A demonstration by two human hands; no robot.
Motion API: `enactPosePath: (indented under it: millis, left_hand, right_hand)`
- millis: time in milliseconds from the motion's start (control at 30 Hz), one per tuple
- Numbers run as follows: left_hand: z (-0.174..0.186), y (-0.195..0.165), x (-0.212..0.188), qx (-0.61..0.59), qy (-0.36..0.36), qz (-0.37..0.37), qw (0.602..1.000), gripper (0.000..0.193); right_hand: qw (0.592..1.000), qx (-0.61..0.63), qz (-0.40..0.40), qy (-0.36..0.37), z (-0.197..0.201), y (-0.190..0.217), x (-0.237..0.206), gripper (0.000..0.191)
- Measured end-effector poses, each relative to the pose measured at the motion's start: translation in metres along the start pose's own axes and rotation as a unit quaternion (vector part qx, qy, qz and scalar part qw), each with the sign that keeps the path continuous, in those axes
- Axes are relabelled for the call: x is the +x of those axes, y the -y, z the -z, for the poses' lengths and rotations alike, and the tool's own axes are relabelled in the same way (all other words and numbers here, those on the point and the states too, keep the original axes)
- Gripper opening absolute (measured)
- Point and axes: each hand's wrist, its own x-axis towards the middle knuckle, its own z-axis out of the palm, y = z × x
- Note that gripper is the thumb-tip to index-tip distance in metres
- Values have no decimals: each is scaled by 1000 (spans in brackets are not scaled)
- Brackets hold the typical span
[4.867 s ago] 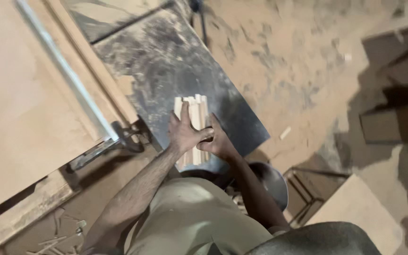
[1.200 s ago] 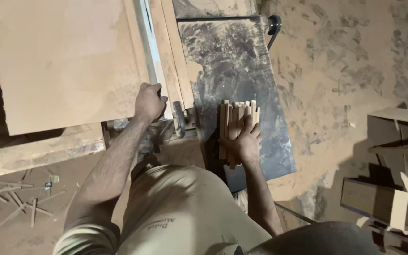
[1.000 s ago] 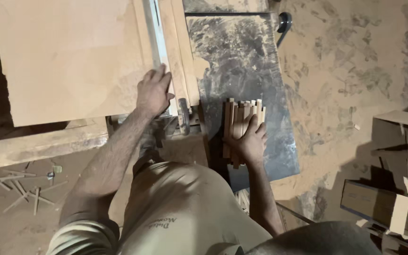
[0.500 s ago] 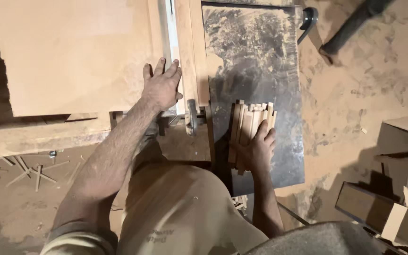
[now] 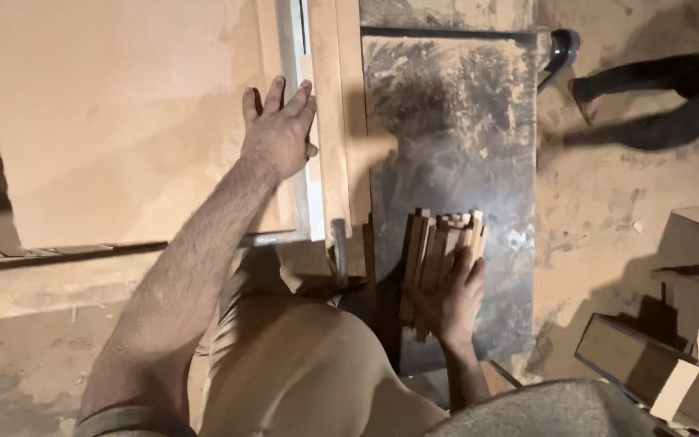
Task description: The person gathers small wooden sticks from a bucket and carries them to a table saw. They feed each stick along the saw fence to cut it into shorter pieces, stacking the cut pieces on the saw table, and return to the bucket to collect more sticks.
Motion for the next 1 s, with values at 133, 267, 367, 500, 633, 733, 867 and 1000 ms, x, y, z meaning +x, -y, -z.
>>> enactPosePath:
  millis: [133, 267, 367, 500, 633, 733, 867, 1000]
  left_hand:
    - [12, 13, 30, 3, -13, -3, 1000, 90]
    - [19, 25, 56, -12, -24, -6, 1000, 88]
    - [22, 34, 79, -22, -34, -4, 999, 88]
    - [23, 45, 106, -12, -52, -11, 999, 86]
    - [30, 56, 128, -14, -62, -17, 998, 85]
    - [39, 64, 142, -19, -70, -23, 997, 86]
    - [47, 76, 163, -18, -80, -31, 996, 86]
    - [48, 89, 191, -7, -81, -35, 996, 88]
  right_hand:
    - [1000, -29, -4, -1, -5, 1, 8, 132]
    - [998, -35, 25, -40, -6, 6, 10, 128]
    - [997, -25, 44, -57, -2, 12, 13, 125]
    - [999, -22, 15, -36, 2, 19, 20, 125]
    - [999, 15, -41, -6, 2, 22, 26, 121]
    - [998, 39, -13, -37, -3, 18, 26, 124]
    - [999, -1, -12, -36, -12, 11, 25, 128]
    - [998, 2, -56, -2, -13, 12, 25, 127]
